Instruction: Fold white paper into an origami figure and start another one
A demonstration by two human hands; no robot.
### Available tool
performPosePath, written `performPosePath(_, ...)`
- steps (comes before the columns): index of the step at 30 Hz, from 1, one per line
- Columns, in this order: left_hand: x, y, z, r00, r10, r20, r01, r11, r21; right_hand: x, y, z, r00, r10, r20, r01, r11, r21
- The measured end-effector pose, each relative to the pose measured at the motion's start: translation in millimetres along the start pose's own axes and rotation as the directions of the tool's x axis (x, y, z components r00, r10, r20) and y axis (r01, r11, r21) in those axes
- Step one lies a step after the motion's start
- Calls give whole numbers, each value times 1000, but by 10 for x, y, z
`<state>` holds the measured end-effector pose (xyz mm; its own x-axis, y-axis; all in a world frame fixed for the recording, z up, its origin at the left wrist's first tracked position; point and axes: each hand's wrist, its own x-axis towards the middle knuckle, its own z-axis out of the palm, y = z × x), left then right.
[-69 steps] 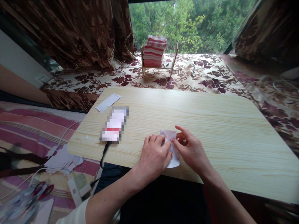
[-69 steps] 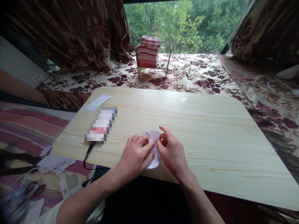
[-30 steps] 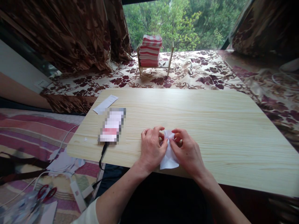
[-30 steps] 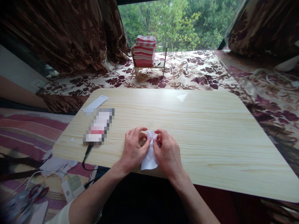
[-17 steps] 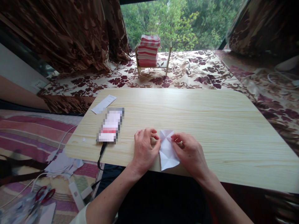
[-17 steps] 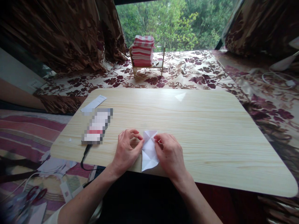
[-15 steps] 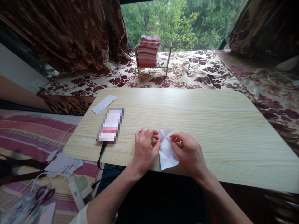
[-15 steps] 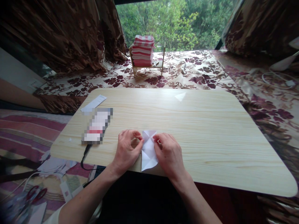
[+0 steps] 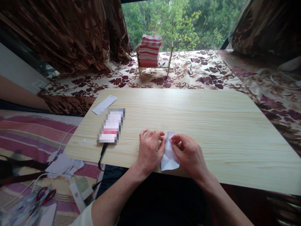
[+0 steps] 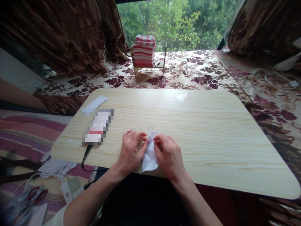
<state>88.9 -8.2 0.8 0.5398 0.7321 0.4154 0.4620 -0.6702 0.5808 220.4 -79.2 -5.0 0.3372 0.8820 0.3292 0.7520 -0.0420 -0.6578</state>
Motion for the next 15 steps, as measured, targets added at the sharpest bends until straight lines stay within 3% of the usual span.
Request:
performPosePath(10,24,42,-44,995,-63,81,62,998,6,0,-2,-13,998,-57,13,57,998,20)
performPosePath(15,34,28,-52,993,-41,113,35,998,56,-9,47,-17,996,56,-73,-59,997,-39)
